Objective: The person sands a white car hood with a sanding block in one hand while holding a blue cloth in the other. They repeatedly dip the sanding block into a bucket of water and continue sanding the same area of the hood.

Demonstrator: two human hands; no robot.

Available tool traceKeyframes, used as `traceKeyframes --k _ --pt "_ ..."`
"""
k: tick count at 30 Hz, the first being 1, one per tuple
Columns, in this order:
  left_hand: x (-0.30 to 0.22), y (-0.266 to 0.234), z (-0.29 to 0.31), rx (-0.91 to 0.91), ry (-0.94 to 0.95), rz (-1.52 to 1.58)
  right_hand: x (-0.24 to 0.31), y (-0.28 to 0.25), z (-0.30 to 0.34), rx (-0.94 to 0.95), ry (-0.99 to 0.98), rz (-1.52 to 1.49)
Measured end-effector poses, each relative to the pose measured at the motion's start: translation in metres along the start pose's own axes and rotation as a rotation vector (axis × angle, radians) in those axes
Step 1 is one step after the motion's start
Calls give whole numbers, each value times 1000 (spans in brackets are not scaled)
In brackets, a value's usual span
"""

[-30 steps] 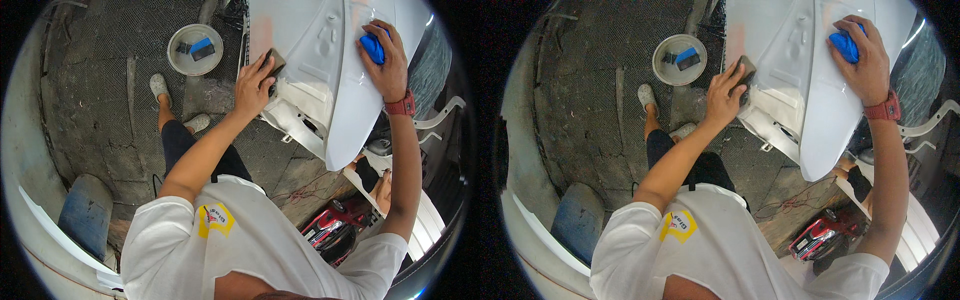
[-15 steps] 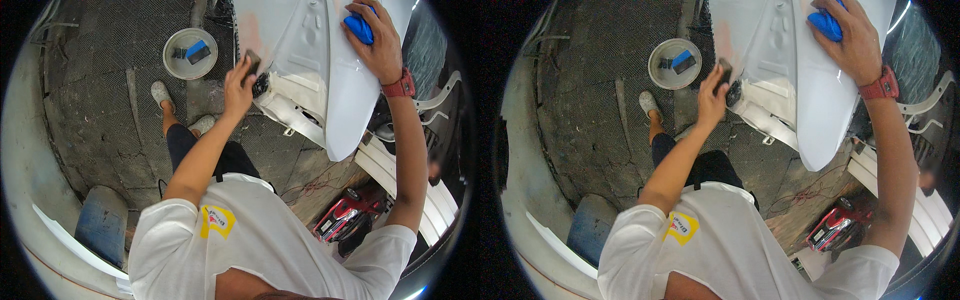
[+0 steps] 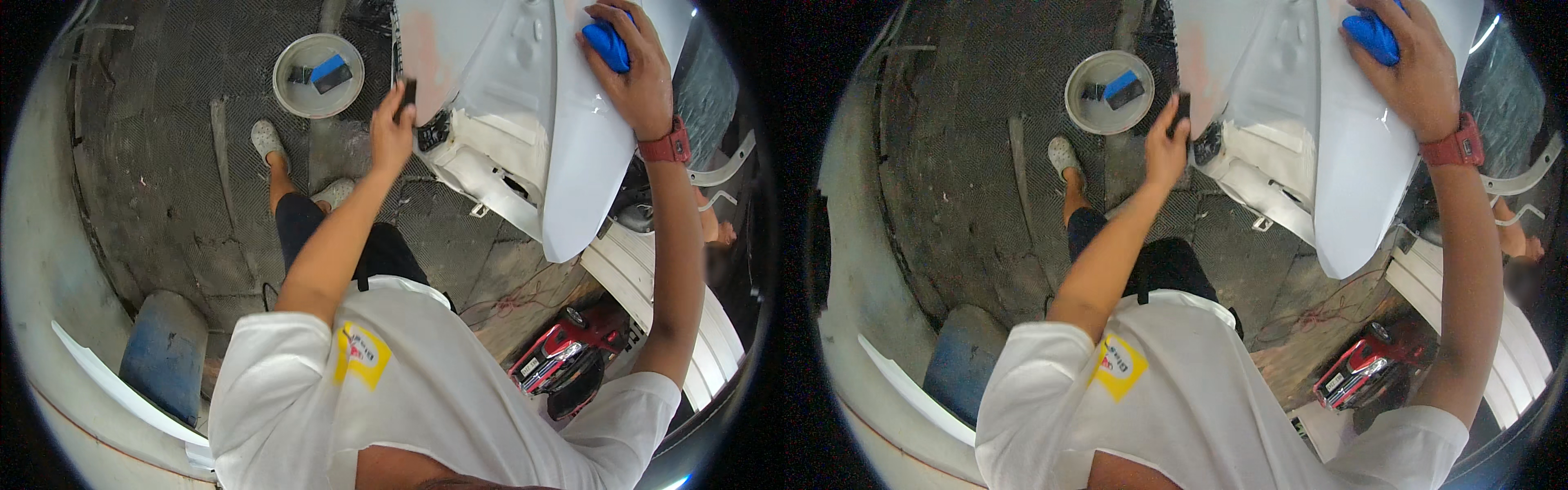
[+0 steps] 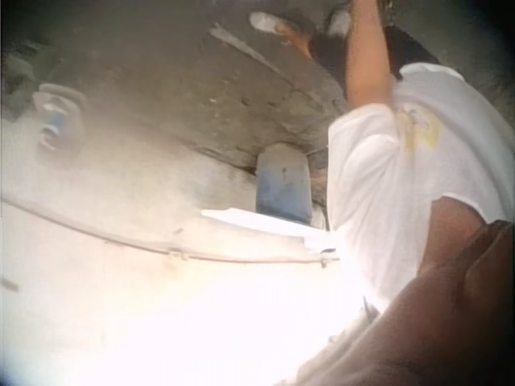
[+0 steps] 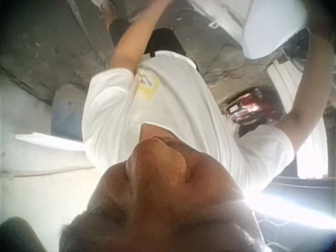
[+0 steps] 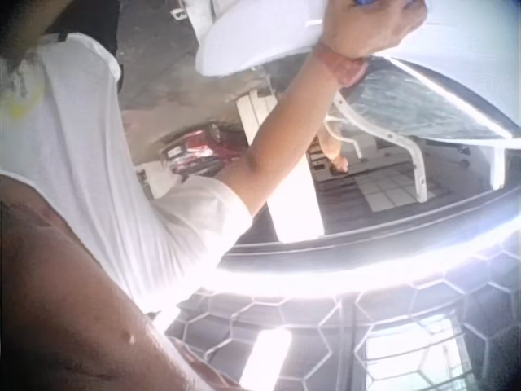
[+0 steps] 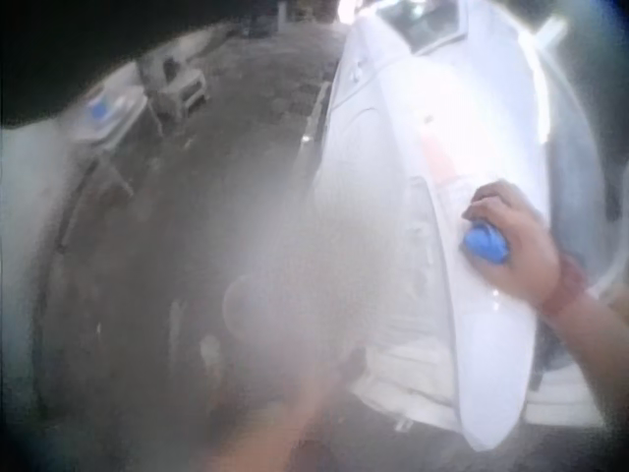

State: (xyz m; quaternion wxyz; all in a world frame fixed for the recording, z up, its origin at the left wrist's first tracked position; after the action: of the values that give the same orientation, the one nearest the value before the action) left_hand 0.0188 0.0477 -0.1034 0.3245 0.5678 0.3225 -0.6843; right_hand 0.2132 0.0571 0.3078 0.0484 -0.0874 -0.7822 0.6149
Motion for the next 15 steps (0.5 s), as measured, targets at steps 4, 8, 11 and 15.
traceKeyframes --k 4,8,11,15 --pt "8 5 -32 12 -106 65 -9 4 -2 63 46 37" --pt "-1 -2 49 90 -20 1 -21 14 13 96 -37 135" --pt "10 3 32 68 -8 81 -37 16 23 119 -202 237" --pt "12 11 -106 9 -111 -16 -43 24 12 191 -200 189"
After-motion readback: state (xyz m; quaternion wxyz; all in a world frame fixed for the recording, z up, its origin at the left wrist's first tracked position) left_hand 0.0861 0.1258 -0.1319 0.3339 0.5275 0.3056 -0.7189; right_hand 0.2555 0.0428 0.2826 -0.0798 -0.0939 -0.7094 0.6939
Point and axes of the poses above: each hand's wrist, its own z-axis away from the middle knuckle, its own y-axis out of the palm, x = y × z, the point moved 9 cm from there along -z, towards the middle knuckle, and after that the axes turned 5 degrees about -x, right-handed, at the moved point
